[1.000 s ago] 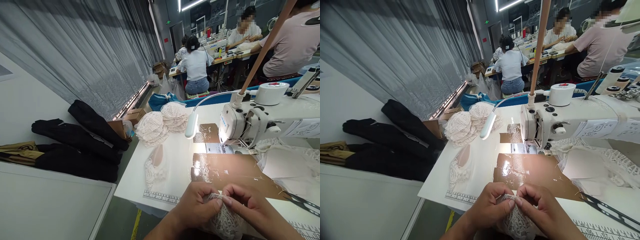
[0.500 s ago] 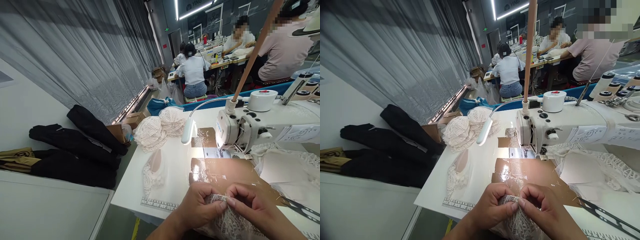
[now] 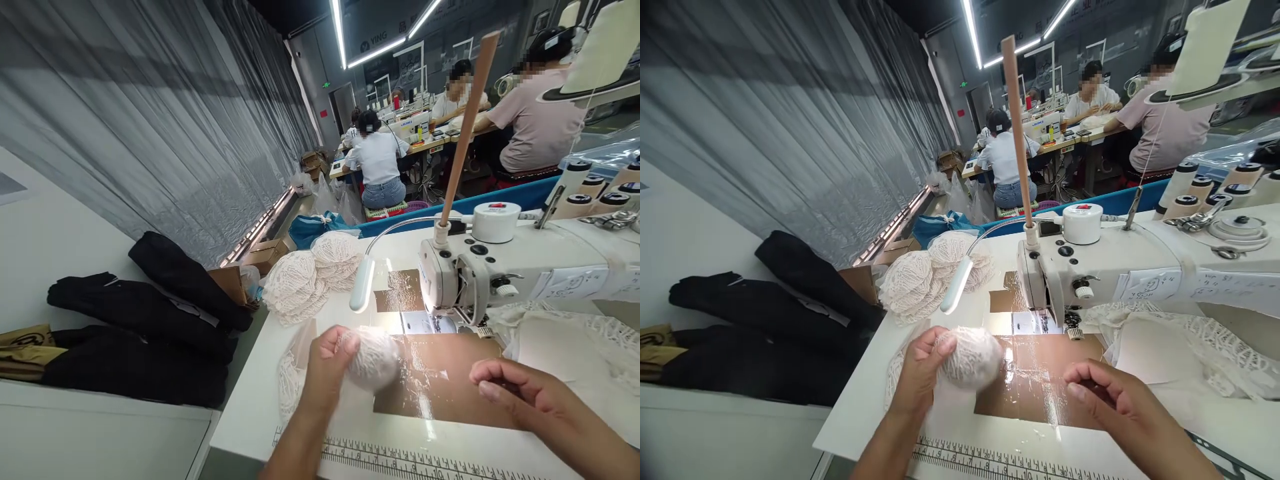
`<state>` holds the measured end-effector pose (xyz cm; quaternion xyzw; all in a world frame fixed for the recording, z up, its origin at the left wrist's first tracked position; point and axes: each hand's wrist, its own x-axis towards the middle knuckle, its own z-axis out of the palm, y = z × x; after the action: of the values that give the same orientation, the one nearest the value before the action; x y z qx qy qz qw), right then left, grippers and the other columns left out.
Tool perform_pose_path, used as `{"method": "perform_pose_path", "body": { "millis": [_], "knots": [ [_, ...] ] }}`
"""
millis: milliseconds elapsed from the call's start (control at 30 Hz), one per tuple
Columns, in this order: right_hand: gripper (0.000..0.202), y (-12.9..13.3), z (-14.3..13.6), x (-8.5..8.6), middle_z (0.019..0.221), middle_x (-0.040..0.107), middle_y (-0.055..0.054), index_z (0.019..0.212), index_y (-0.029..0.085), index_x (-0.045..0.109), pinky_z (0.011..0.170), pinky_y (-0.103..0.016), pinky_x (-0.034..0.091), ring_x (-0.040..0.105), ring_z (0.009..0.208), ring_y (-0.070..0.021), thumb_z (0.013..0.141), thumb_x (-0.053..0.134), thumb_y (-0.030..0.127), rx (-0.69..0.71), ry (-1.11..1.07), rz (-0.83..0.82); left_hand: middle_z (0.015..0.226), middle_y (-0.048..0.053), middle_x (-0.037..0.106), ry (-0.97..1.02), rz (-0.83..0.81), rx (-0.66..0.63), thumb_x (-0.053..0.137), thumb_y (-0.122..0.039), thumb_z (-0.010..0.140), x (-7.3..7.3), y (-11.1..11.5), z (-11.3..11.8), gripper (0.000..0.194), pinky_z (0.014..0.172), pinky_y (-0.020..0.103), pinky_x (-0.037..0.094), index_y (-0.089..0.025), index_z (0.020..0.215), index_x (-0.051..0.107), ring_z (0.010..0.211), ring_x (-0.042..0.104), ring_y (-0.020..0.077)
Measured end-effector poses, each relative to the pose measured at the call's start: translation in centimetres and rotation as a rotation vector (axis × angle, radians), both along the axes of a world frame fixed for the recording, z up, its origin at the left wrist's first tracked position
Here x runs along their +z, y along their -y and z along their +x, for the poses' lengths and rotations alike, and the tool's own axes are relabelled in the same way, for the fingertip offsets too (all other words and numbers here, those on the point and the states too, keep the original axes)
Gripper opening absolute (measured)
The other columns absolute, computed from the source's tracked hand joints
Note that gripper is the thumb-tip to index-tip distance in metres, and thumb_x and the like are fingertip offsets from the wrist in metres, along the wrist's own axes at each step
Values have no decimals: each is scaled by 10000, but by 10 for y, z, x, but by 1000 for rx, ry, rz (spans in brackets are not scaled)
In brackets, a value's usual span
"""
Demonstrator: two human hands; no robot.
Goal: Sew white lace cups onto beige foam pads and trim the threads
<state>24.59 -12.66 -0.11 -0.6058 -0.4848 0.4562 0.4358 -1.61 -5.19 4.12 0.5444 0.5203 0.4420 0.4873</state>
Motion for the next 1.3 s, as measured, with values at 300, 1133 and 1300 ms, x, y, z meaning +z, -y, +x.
{"method": "perform_pose_path", "body": {
  "millis": [300,1133,1300],
  "knots": [
    [276,-41,20,-3,927,727,-15,943,275,678,803,-364,487,652,878,-239,898,426,378,276,414,129,625,77,572,-1204,754,-479,504,-55,750,-58,-25,102,147,593,326,396,-146,663,580,628,531,214],
    [543,-49,-11,-47,967,716,-59,1073,199,700,490,-328,505,598,545,-185,692,435,-83,145,1299,538,1099,119,694,-774,797,-640,460,-185,929,-72,-46,84,268,758,382,499,-158,1094,671,816,597,226],
    [561,-53,-9,-47,908,714,-52,1042,213,709,430,-305,437,503,427,-148,665,409,-75,112,1316,545,1100,127,699,-740,814,-675,476,-190,911,-78,-64,83,275,748,392,492,-149,1088,682,829,611,243]
  ]
}}
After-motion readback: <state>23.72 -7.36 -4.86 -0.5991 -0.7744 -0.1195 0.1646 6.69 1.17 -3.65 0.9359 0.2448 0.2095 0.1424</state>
